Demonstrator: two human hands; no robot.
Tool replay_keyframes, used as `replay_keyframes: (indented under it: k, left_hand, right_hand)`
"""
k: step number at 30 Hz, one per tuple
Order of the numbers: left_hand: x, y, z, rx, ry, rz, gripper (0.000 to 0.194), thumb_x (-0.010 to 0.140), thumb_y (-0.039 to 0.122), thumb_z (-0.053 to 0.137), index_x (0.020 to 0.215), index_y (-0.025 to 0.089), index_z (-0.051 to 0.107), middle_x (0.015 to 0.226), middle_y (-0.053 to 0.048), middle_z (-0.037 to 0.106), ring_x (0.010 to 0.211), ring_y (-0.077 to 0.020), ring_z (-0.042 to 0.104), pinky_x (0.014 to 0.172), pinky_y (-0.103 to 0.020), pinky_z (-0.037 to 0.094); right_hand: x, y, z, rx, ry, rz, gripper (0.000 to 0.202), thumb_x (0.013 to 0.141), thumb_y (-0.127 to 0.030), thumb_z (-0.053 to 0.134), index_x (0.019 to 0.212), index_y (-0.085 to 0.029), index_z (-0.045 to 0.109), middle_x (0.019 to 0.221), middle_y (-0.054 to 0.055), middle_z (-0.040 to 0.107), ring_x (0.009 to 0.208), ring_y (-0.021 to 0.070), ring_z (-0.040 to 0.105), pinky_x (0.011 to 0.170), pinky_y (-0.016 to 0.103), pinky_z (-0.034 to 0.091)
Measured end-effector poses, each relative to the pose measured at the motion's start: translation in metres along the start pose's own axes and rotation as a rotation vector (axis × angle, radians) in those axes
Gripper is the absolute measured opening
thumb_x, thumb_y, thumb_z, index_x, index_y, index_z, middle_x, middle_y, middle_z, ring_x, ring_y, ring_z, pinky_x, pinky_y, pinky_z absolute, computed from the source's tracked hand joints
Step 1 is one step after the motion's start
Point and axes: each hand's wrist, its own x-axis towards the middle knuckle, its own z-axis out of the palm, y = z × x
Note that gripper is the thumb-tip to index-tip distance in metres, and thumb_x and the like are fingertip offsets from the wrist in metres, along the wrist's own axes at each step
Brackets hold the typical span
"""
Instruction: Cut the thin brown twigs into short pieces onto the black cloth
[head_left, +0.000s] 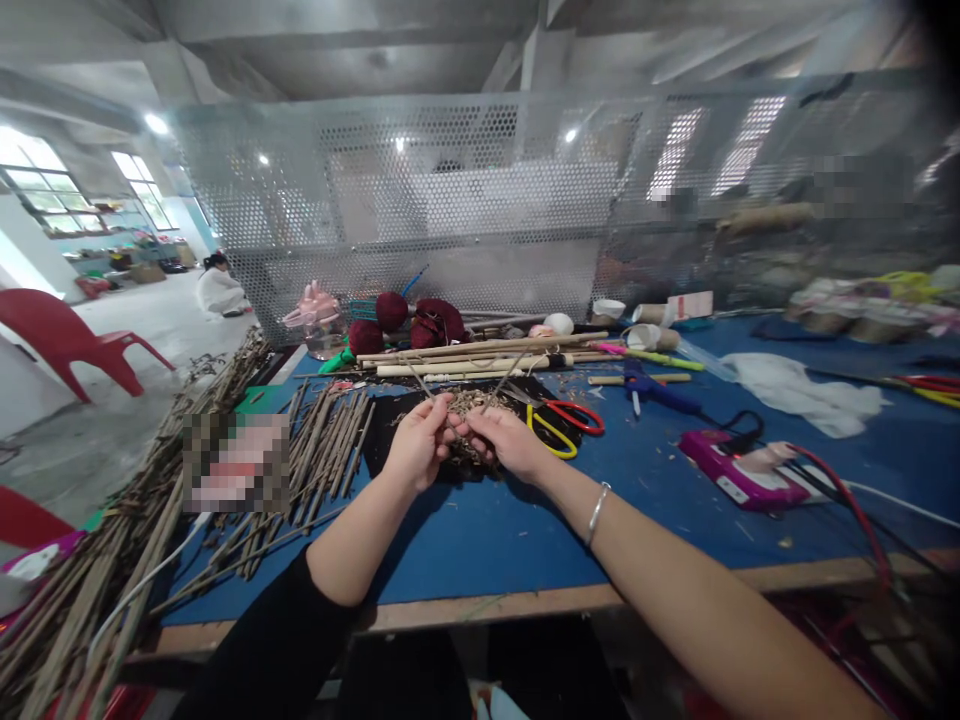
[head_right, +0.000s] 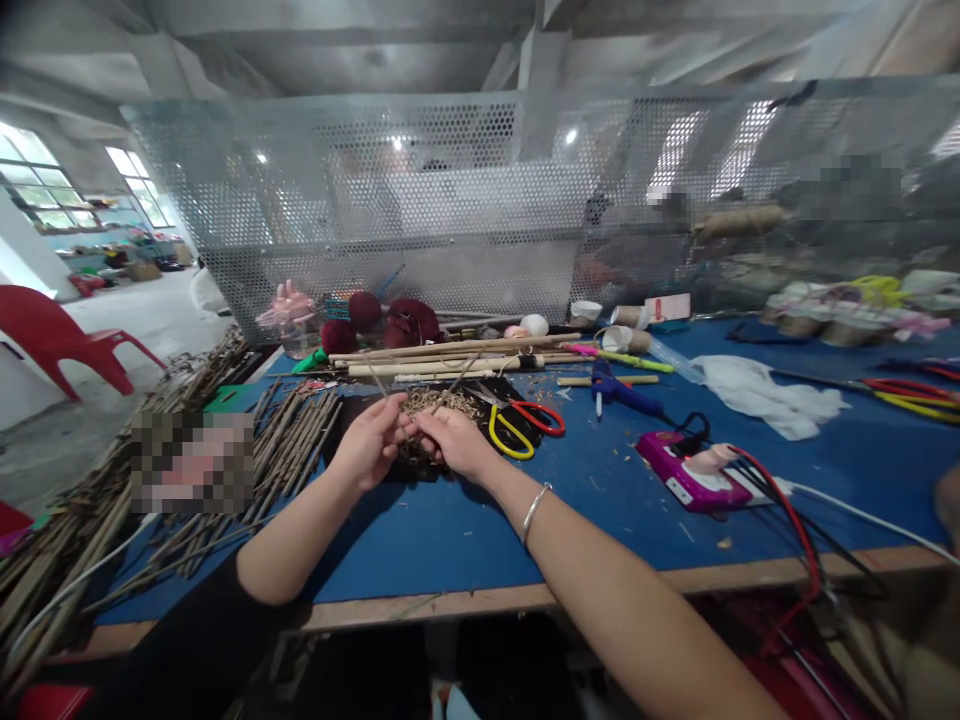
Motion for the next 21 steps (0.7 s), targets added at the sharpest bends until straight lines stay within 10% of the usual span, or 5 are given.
replay_keyframes:
  k: [13,17,21]
  left_hand:
    - [0.01,0.019,-0.011,-0.018,0.217,0.11,0.018,0.076,0.03,0.058,0.078,0.014,0.05,0.066,-0.001,0.058,0.054,-0.0062,0.06,0.029,-0.007,0.025]
    - [0.014,0.045,-0.035,0.418,0.379,0.33,0.027,0.078,0.033,0.052,0.098,0.015,0.053,0.065,-0.001,0.06,0.049,-0.0083,0.059,0.033,-0.01,0.031]
    - [0.017,0.056,-0.061,1.03,0.524,0.217,0.042,0.077,0.026,0.049,0.117,0.014,0.046,0.062,-0.005,0.064,0.046,-0.0135,0.06,0.042,-0.019,0.041]
  right_hand:
    - [-0.005,-0.006,-0.007,0.282,-0.251,0.02,0.03,0.076,-0.039,0.051,0.056,-0.017,0.046,0.038,-0.008,0.032,0.033,0.0049,0.026,0.035,0.018,0.022]
    - [-0.005,-0.009,-0.019,0.437,-0.308,-0.02,0.025,0.078,-0.031,0.046,0.057,-0.017,0.046,0.043,-0.006,0.034,0.038,0.0067,0.029,0.038,0.02,0.026]
    - [-0.004,-0.006,-0.021,0.483,-0.376,-0.022,0.025,0.079,-0.028,0.041,0.057,-0.017,0.046,0.046,-0.004,0.036,0.04,0.0079,0.031,0.04,0.021,0.027]
